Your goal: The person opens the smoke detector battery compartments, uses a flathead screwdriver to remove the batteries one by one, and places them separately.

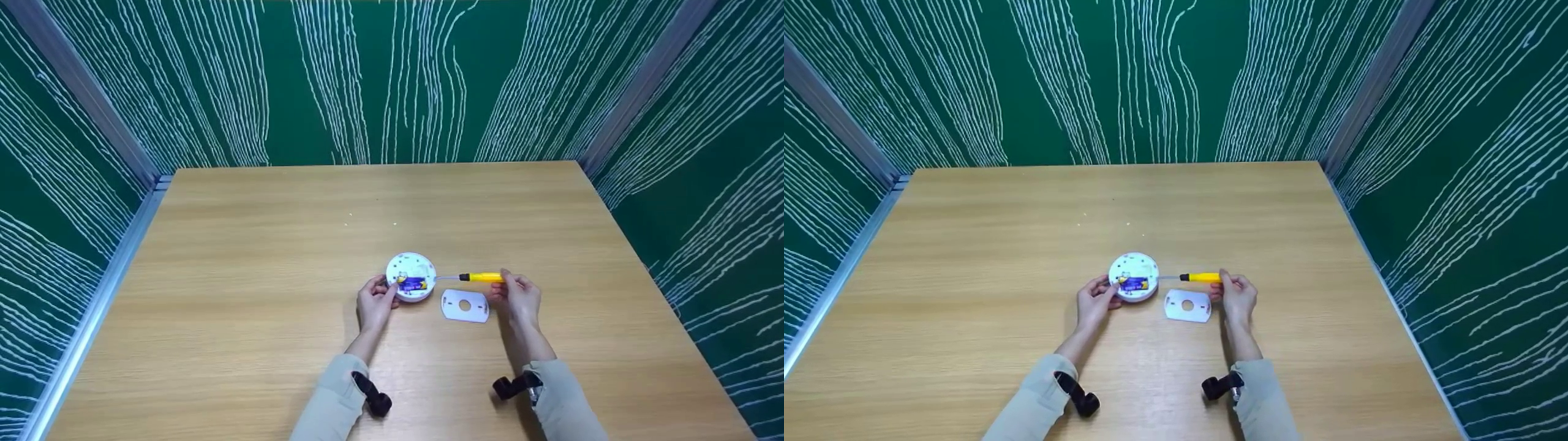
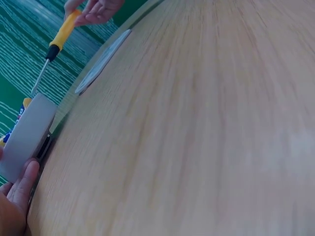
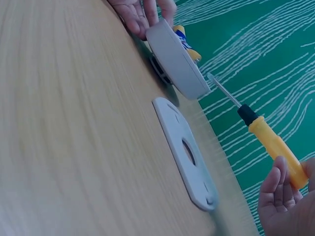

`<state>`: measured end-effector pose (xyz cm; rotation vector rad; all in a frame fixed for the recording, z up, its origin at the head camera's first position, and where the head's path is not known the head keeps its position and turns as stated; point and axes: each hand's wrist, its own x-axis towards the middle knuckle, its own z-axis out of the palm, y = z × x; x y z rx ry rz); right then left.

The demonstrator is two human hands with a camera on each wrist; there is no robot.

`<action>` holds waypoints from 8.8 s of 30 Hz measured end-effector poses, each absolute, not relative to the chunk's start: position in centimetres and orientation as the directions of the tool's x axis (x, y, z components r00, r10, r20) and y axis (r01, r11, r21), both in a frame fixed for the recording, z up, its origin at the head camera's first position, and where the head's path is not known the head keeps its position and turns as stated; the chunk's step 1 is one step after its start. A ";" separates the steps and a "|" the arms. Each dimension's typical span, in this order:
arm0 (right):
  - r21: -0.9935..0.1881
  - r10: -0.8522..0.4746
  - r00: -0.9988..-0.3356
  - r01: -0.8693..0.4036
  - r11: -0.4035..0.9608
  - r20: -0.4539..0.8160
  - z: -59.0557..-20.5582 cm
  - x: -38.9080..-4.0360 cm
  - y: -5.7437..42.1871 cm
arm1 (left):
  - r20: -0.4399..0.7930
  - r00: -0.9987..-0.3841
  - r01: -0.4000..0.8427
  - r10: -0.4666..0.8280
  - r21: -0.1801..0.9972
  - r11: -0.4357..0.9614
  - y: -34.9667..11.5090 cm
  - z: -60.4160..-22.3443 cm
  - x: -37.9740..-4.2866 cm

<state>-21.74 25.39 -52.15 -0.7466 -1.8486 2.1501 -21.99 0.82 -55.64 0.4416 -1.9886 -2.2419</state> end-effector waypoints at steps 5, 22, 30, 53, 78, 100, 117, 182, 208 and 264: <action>-0.967 0.488 -0.846 0.116 -0.227 -0.216 -52.3 -21.7 26.7 | -0.139 -0.950 -0.111 -0.278 0.987 -0.114 0.8 -55.6 -22.0; -0.956 0.541 -0.807 0.098 -0.276 -0.239 -51.7 -21.7 30.5 | -0.126 -0.956 -0.093 -0.265 0.987 -0.134 0.6 -53.5 -20.9; -0.931 0.522 -0.797 0.134 -0.339 -0.304 -51.0 -21.7 31.2 | -0.134 -0.953 -0.102 -0.271 0.986 -0.129 0.7 -55.7 -21.9; -0.944 0.460 -0.858 0.310 0.111 -0.227 -52.4 -20.8 33.2 | -0.135 -0.957 -0.101 -0.255 0.985 -0.143 0.5 -54.8 -21.6; -0.781 0.310 -0.918 0.377 0.497 -0.246 -52.4 -20.5 33.8 | -0.146 -0.951 -0.114 -0.273 0.985 -0.129 0.8 -55.7 -21.8; -0.752 0.349 -0.912 0.383 0.536 -0.216 -51.4 -20.2 32.7 | -0.143 -0.951 -0.109 -0.273 0.985 -0.136 0.7 -55.5 -21.8; -0.764 0.209 -0.976 0.093 0.638 0.057 -50.4 -19.5 29.0 | -0.084 -0.954 -0.059 -0.286 0.993 -0.098 0.8 -55.9 -21.8; -0.834 -0.173 -0.957 -0.289 0.470 0.234 -52.2 -23.1 17.2 | -0.135 -0.944 -0.111 -0.300 0.989 -0.095 0.8 -55.8 -21.8; -0.811 -0.182 -0.944 -0.331 0.482 0.277 -52.7 -23.5 16.9 | -0.081 -0.960 -0.045 -0.268 0.990 -0.136 0.8 -54.9 -21.3; -0.833 -0.011 -0.976 -0.192 0.519 0.218 -50.7 -24.9 21.6 | -0.133 -0.954 -0.092 -0.269 0.983 -0.159 0.9 -55.9 -21.8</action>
